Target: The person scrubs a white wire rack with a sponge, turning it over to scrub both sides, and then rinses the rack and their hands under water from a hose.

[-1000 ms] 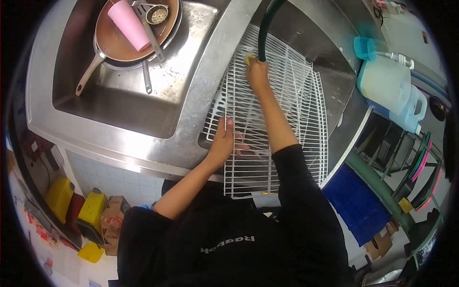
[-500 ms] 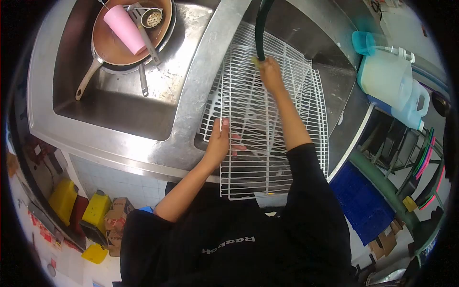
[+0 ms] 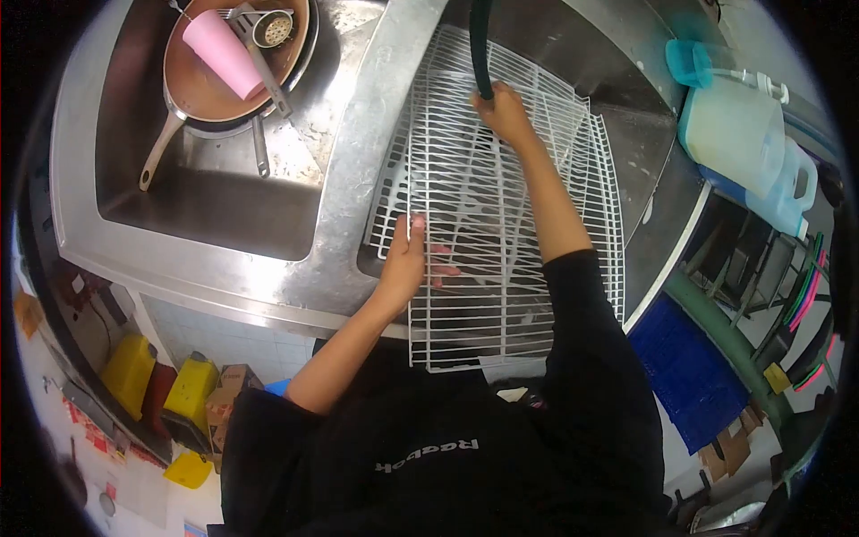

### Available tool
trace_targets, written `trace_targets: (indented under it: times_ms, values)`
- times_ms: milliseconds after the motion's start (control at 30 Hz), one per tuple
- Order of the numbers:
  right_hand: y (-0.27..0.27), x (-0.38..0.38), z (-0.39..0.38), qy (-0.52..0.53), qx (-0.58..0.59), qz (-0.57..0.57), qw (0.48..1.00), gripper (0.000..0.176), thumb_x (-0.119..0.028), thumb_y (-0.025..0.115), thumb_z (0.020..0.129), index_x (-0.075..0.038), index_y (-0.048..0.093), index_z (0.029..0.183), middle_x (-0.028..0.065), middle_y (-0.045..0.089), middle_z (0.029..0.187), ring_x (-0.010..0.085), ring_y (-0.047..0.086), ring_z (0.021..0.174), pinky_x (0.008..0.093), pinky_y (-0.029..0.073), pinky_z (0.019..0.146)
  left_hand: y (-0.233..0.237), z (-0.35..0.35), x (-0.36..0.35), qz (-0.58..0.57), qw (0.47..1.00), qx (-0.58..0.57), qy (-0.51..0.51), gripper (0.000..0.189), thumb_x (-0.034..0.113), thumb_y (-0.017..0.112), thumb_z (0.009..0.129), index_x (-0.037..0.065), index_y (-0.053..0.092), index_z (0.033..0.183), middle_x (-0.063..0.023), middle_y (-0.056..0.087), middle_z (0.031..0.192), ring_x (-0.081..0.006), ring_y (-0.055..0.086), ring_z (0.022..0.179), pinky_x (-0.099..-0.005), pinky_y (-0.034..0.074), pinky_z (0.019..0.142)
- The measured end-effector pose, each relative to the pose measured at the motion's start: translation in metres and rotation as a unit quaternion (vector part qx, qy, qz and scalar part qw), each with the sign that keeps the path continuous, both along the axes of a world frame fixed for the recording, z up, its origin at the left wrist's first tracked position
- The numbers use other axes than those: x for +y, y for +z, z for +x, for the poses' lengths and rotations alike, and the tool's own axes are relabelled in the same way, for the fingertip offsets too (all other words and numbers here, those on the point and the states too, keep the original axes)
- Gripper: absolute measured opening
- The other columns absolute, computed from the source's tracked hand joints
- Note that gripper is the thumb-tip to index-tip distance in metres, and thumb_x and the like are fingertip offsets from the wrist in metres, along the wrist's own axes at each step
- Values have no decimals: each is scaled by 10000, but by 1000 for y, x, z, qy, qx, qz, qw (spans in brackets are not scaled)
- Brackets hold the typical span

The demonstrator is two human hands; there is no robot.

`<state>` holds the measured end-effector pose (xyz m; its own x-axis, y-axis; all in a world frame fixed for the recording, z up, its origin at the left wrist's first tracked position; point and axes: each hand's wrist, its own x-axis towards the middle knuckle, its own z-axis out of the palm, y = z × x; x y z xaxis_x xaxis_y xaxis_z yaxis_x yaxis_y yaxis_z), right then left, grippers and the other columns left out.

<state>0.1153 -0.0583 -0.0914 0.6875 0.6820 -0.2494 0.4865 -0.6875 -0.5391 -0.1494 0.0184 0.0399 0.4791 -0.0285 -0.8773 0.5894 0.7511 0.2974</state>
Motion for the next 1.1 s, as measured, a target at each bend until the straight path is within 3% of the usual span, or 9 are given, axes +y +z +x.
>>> trace_targets:
  times_ms: [200, 300, 400, 567, 600, 667, 800, 1000, 1100]
  values:
    - [-14, -16, 29, 151, -96, 51, 983, 149, -115, 597, 823, 33, 614, 834, 196, 584, 813, 332, 588, 797, 384, 468, 691, 1, 0, 0, 11, 1000, -5, 7, 420, 451, 316, 954, 123, 309, 1216, -170, 583, 865, -274, 646, 588, -283, 444, 409]
    - [11, -31, 22, 72, -22, 70, 995, 142, -51, 551, 801, 68, 617, 838, 242, 573, 876, 362, 573, 840, 420, 453, 756, 1, -1, 0, 20, 1000, -9, 1, 435, 458, 329, 949, 118, 323, 1221, -167, 586, 860, -279, 644, 592, -287, 440, 416]
    - [7, -69, 24, -116, -165, -39, 979, 122, -36, 546, 791, 58, 611, 833, 237, 578, 890, 366, 561, 864, 422, 448, 757, 4, -1, 2, 20, 1000, -7, -6, 471, 482, 335, 941, 117, 329, 1238, -161, 591, 866, -285, 649, 620, -286, 434, 439]
    - [-53, -45, -13, -55, -230, 47, 971, 112, -26, 507, 801, 33, 599, 826, 224, 577, 837, 351, 542, 818, 432, 430, 746, -7, -6, -4, 41, 999, -4, -14, 510, 489, 342, 935, 105, 302, 1269, -180, 589, 872, -293, 642, 597, -297, 436, 418]
    - [-28, -14, -36, -130, -63, 54, 988, 117, -26, 493, 803, 34, 594, 810, 218, 568, 816, 344, 539, 807, 434, 432, 750, -12, -10, -5, 53, 998, -11, -22, 539, 510, 343, 928, 107, 296, 1283, -185, 588, 891, -298, 647, 620, -292, 437, 434]
    - [-9, 4, -61, -9, -105, 179, 978, 112, -31, 513, 795, 39, 600, 795, 235, 569, 835, 363, 546, 824, 431, 440, 750, -9, -7, -3, 69, 997, -13, -19, 576, 534, 352, 916, 106, 282, 1295, -188, 591, 892, -301, 649, 623, -292, 439, 432]
    - [83, -38, -27, 49, 234, -31, 970, 199, -120, 590, 808, 0, 625, 963, 222, 593, 1001, 334, 558, 959, 373, 439, 846, 2, -4, -1, 67, 997, -29, -13, 651, 589, 370, 883, 100, 263, 1299, -196, 586, 885, -303, 649, 600, -292, 442, 407]
    - [335, -132, 58, -325, -167, 132, 921, 307, -293, 612, 849, -39, 616, 1020, 65, 636, 811, 119, 582, 743, 277, 477, 639, -3, -5, -2, 85, 996, -16, -29, 607, 555, 342, 908, 103, 269, 1306, -212, 593, 914, -311, 654, 605, -289, 458, 404]
    - [369, -214, 180, -259, -386, 9, 885, 308, -318, 583, 863, -56, 619, 1022, 46, 629, 797, 119, 585, 696, 281, 466, 596, -5, -7, -2, 91, 995, -10, -25, 580, 534, 346, 917, 93, 296, 1290, -201, 607, 841, -319, 650, 581, -300, 448, 388]
